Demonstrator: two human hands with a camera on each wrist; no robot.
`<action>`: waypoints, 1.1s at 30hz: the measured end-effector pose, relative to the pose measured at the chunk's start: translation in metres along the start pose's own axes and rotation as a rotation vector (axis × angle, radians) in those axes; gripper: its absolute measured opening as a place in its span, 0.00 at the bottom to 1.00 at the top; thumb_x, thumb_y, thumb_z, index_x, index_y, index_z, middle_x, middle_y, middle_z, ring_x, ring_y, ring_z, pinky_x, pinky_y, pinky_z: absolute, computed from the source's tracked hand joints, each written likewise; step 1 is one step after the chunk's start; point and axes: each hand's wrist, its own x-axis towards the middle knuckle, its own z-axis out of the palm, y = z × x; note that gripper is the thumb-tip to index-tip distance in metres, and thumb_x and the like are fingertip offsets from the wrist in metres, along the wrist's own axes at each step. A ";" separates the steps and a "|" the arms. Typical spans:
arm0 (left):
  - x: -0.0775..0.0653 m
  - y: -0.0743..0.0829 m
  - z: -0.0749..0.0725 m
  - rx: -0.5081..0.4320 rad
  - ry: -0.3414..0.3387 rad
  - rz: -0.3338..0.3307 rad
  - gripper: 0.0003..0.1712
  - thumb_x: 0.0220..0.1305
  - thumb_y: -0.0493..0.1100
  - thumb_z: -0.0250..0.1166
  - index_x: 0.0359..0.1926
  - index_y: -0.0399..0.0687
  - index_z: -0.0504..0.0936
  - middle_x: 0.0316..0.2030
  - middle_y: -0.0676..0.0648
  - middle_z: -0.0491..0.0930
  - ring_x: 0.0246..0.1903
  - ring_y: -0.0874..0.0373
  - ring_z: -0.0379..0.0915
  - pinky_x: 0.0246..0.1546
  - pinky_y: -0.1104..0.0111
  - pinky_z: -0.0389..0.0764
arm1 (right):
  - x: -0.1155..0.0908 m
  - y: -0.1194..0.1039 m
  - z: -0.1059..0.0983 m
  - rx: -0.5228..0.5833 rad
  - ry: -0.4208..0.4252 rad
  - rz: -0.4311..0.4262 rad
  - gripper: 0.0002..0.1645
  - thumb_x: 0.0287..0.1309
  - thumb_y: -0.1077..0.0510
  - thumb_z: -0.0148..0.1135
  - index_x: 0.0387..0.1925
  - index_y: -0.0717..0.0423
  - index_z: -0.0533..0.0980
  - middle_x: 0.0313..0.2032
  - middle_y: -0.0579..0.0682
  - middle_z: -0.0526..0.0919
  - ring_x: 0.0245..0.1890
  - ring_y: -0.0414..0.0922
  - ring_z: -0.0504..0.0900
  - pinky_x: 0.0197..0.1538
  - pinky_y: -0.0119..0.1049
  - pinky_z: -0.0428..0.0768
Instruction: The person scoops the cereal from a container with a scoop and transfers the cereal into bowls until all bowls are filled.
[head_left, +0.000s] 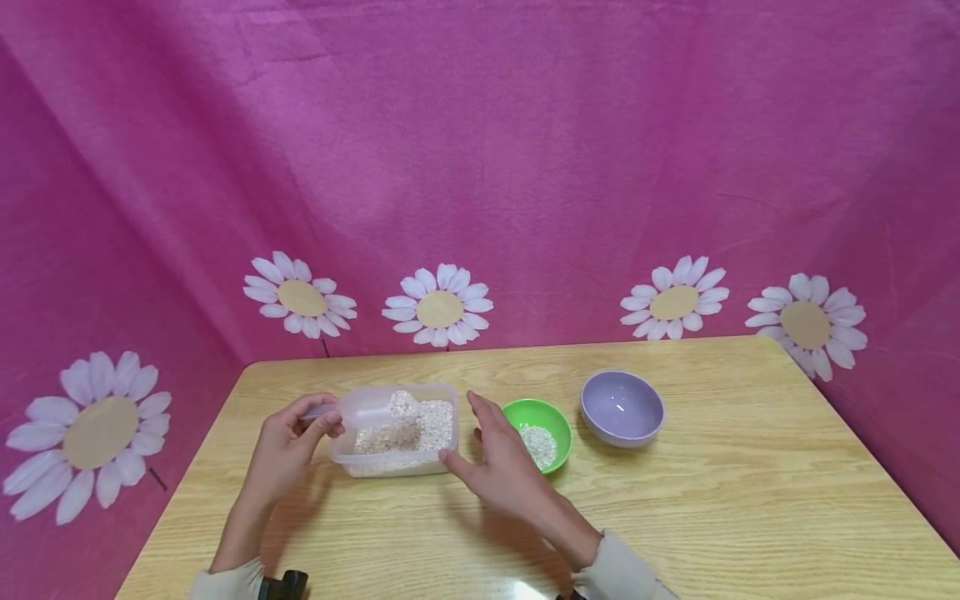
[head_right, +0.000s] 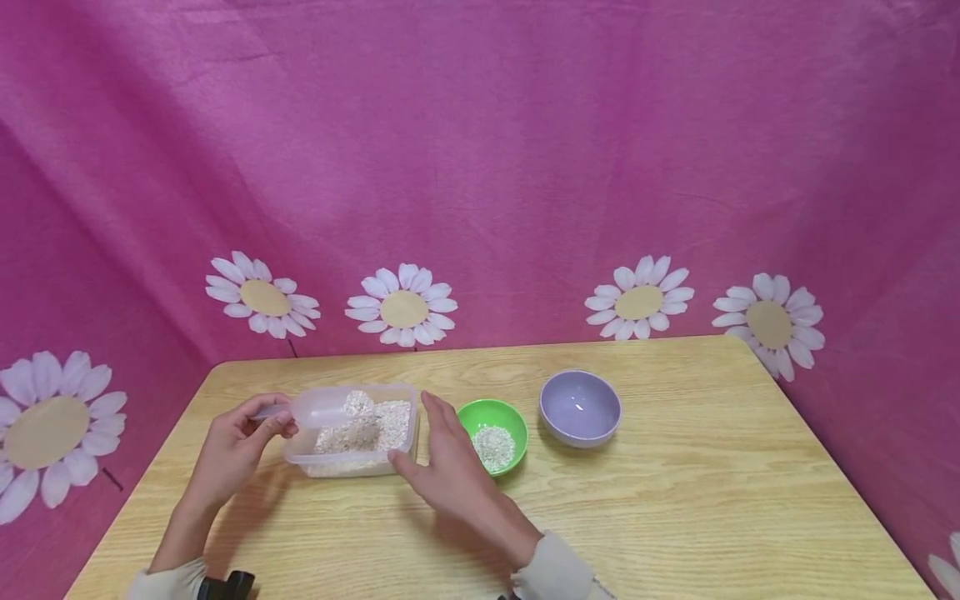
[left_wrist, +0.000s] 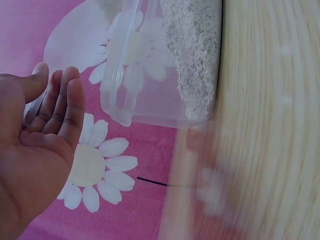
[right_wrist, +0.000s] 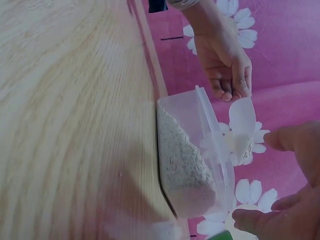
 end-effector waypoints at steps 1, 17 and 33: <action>0.000 0.001 0.000 -0.009 0.000 -0.001 0.07 0.74 0.30 0.66 0.49 0.32 0.85 0.30 0.51 0.88 0.33 0.71 0.83 0.39 0.78 0.83 | 0.000 0.000 -0.002 0.000 0.006 -0.001 0.53 0.69 0.48 0.72 0.83 0.63 0.56 0.80 0.61 0.63 0.69 0.64 0.79 0.72 0.53 0.78; 0.014 0.017 0.033 -0.044 -0.063 0.007 0.09 0.76 0.33 0.66 0.52 0.34 0.85 0.32 0.44 0.89 0.34 0.68 0.84 0.38 0.75 0.84 | -0.011 0.012 -0.033 -0.127 0.069 0.024 0.50 0.67 0.48 0.75 0.81 0.60 0.62 0.79 0.58 0.67 0.64 0.59 0.84 0.70 0.55 0.79; 0.027 0.034 0.092 -0.078 -0.205 0.049 0.08 0.75 0.34 0.67 0.51 0.37 0.86 0.32 0.42 0.88 0.33 0.53 0.87 0.41 0.62 0.90 | -0.025 0.039 -0.069 -0.221 0.128 0.050 0.50 0.66 0.49 0.75 0.80 0.62 0.63 0.79 0.60 0.67 0.80 0.62 0.66 0.79 0.63 0.66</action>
